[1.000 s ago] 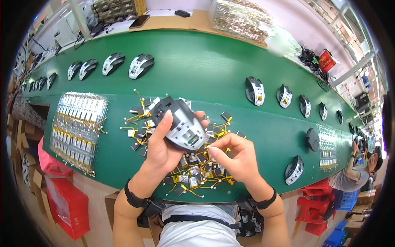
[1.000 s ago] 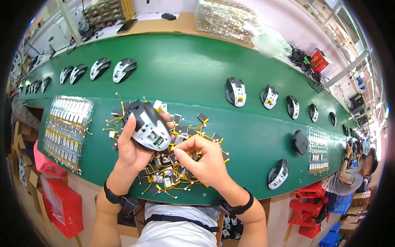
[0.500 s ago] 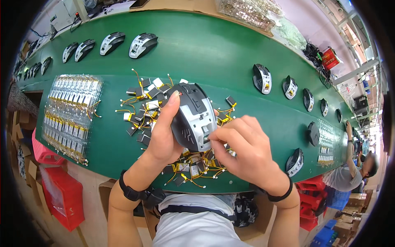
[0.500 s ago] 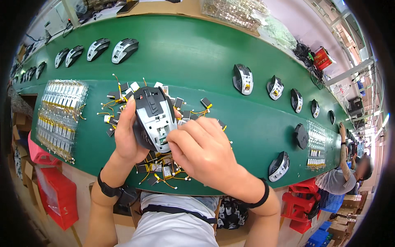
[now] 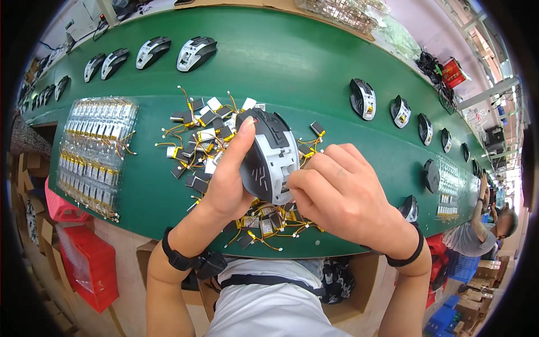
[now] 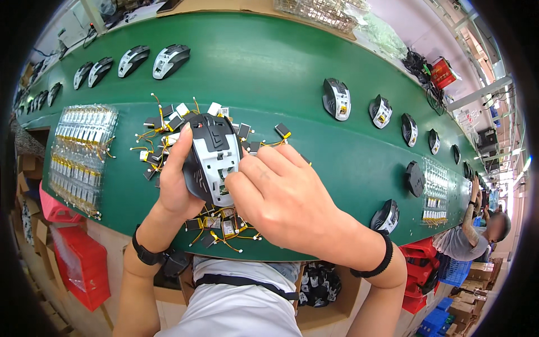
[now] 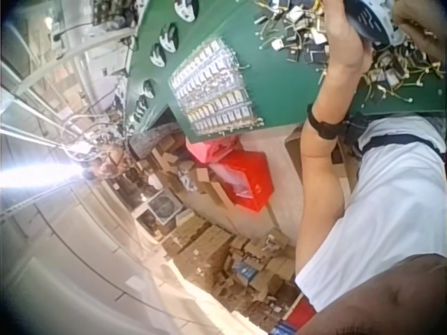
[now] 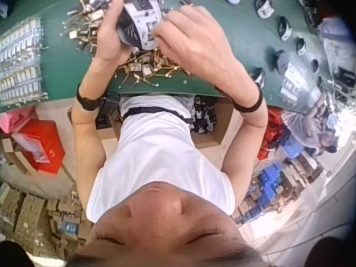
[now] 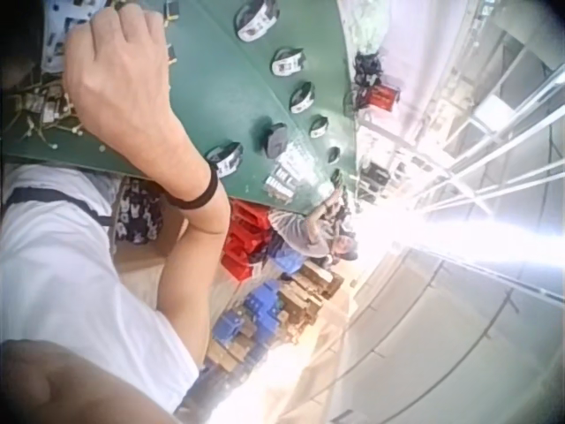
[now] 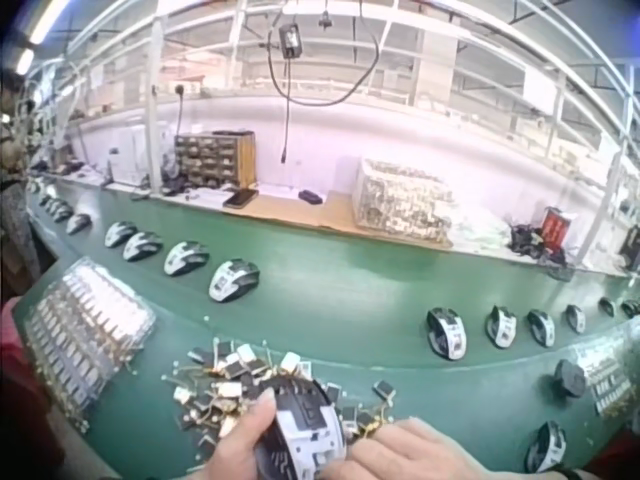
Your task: The person assembles computer mice by inserting small battery packs into the internal cavities of mouse shells. They pick up a mouse shell, insert a battery, and place the completed unit on the table, repeating this process for multiple units.
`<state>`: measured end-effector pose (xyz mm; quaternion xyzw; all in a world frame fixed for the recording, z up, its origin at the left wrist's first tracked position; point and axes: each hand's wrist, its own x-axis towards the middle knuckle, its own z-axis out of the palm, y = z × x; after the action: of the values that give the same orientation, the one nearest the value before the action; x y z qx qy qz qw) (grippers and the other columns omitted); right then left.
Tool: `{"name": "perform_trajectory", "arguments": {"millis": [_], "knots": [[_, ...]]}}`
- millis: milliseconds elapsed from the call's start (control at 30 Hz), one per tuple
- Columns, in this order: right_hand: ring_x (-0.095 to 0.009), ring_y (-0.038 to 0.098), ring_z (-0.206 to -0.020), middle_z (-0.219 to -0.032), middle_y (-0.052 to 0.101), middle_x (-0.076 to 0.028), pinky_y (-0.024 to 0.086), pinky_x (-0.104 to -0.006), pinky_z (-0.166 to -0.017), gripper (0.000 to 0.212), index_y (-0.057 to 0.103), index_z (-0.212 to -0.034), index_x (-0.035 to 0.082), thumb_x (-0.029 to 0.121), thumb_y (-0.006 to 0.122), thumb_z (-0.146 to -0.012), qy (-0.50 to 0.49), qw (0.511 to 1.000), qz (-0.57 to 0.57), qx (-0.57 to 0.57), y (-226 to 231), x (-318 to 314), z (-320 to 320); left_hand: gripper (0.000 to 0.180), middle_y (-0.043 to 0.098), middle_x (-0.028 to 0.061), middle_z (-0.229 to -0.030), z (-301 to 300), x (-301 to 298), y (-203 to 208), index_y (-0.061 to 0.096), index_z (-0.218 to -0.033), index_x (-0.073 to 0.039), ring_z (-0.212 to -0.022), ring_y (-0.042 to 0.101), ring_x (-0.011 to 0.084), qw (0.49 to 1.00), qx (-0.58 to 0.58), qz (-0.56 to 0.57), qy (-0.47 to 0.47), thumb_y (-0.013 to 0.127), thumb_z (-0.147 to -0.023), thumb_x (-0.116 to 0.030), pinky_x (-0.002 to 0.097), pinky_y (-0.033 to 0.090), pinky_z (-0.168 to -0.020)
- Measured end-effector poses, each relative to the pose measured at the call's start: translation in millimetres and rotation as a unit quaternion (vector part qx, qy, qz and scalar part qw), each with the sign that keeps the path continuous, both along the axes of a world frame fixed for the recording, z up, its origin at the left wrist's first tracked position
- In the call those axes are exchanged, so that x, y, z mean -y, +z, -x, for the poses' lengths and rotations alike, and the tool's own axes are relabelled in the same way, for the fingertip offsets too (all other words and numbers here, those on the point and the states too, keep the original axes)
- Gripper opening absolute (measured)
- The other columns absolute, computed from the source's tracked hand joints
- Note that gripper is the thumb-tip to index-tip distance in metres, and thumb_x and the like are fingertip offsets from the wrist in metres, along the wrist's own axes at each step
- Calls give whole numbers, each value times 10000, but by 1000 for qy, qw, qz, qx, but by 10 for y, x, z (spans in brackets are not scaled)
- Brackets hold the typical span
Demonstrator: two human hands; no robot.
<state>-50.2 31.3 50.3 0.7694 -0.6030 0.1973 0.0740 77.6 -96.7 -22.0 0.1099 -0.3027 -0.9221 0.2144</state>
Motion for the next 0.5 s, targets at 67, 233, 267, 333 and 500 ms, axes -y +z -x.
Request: {"name": "perform_trajectory", "arguments": {"millis": [67, 233, 267, 333, 500], "knots": [[-214, 499, -694, -768, 499, -65, 403, -331, -643, 173, 554, -795, 26, 96, 637, -660, -3, 1000, 12, 3, -21, -8, -13, 524, 659, 136, -1112, -2, -6, 34, 536, -1226, -53, -990, 662, 244, 1000, 11, -11, -11, 322, -1017, -483, 376, 533, -875], [-219, 499, -696, -767, 496, -74, 397, -346, -630, 187, 559, -805, 32, 98, 659, -661, -13, 999, 50, -17, -107, -49, -90, 517, 666, 140, -1095, -4, 8, -43, 545, -1211, -51, -967, 669, 251, 1000, 28, -12, -9, 325, -1016, -477, 384, 539, -864], [-221, 501, -698, -768, 498, -76, 398, -350, -629, 190, 560, -807, 34, 95, 667, -662, -18, 998, 53, -25, -93, -51, -98, 512, 668, 139, -1089, 2, 7, -31, 549, -1205, -51, -963, 671, 252, 999, 27, -21, -7, 325, -1018, -472, 384, 539, -863], [-228, 508, -701, -777, 510, -77, 403, -354, -634, 188, 567, -811, 38, 80, 683, -669, -26, 999, 13, 13, -62, -41, -99, 496, 670, 134, -1077, 3, -23, -18, 559, -1189, -54, -966, 669, 251, 1000, 15, -17, 9, 325, -1021, -459, 380, 538, -866], [-246, 516, -693, -746, 513, -75, 409, -360, -633, 179, 571, -797, 47, 68, 716, -693, -33, 997, -2, 72, -117, 25, -79, 444, 671, 110, -1056, 10, -13, -36, 570, -1170, -70, -940, 668, 219, 1000, -9, -11, 13, 343, -1023, -422, 363, 533, -854]]}}
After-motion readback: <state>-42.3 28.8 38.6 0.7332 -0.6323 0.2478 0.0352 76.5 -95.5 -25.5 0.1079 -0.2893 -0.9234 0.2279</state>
